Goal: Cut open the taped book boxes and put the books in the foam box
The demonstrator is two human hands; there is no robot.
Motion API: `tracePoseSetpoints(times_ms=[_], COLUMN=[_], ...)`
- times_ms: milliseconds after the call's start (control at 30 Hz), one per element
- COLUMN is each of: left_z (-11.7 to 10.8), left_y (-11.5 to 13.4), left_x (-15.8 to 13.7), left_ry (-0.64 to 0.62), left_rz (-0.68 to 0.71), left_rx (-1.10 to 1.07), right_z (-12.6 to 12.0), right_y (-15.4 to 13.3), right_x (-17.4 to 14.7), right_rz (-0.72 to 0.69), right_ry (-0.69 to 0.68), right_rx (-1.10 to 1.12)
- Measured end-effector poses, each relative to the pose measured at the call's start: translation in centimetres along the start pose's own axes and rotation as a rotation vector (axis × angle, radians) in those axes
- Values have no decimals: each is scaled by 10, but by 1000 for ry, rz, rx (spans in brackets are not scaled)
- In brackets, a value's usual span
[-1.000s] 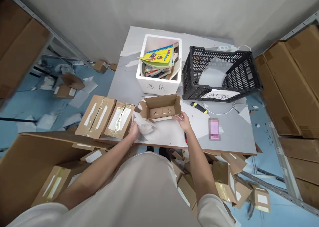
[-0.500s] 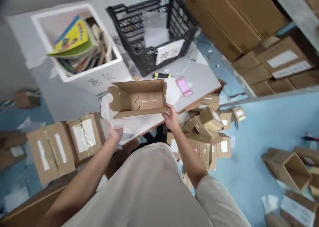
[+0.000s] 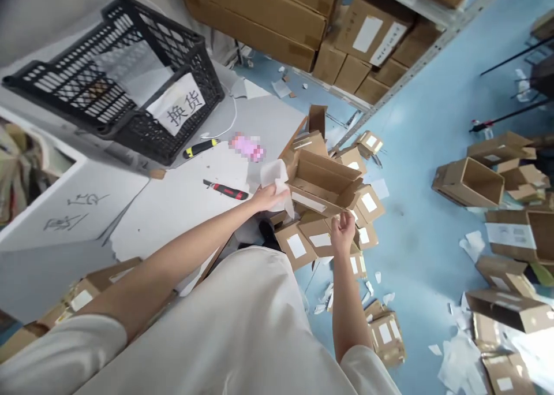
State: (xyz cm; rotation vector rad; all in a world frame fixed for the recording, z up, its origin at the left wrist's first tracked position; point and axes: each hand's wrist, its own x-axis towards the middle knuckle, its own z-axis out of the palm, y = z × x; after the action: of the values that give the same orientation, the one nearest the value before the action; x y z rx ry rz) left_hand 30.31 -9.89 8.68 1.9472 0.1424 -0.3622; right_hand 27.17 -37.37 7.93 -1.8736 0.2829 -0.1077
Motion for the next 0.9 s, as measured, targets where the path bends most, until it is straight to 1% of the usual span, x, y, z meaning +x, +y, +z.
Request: tracePoseSetpoints(times_ms=[33,67,133,200,233,300,367,433,500,567,633,667,733,800,867,900], left_z=[9,16,26,25,20,3,-20,-41,-58,-67,-64,-58,-37,-10,14,22], left_y=[11,20,34,41,41,36,24,9,-9,-30,-50,-59,-76,-88,-98,-102], left_x=[16,27,39,38,33,17,-7,-38,-77,-124,-177,-205,-259,-306,-343,-356], left_ry=[-44,-80,-111,-110,-90,-14,110,265,431,603,805,923,1162,1315,1512,1617], left_rz=[0,31,149,260,288,285,228,146,56,-43,-152,-213,-343,-478,-610,-678], left_rx=[47,41,-89,-247,-295,-313,-304,-310,-331,-382,-486,-555,-698,-813,-891,-940], right_z=[-10,-17,-26,-25,-22,-12,4,28,62,108,163,191,245,292,332,350], right_y=[6,11,18,21,20,16,9,-1,-13,-29,-48,-58,-81,-102,-121,-128], right_x=[2,4,7,11,13,22,35,51,66,75,70,61,33,-7,-54,-80], right_rz=[12,30,66,85,87,70,28,-40,-119,-209,-308,-368,-512,-660,-769,-807], right_ry=[40,75,116,119,105,50,-23,-73,-122,-222,-377,-462,-639,-837,-1048,-1153], right_rx=[-79,-150,-230,-241,-247,-271,-277,-250,-217,-186,-170,-168,-163,-139,-92,-65])
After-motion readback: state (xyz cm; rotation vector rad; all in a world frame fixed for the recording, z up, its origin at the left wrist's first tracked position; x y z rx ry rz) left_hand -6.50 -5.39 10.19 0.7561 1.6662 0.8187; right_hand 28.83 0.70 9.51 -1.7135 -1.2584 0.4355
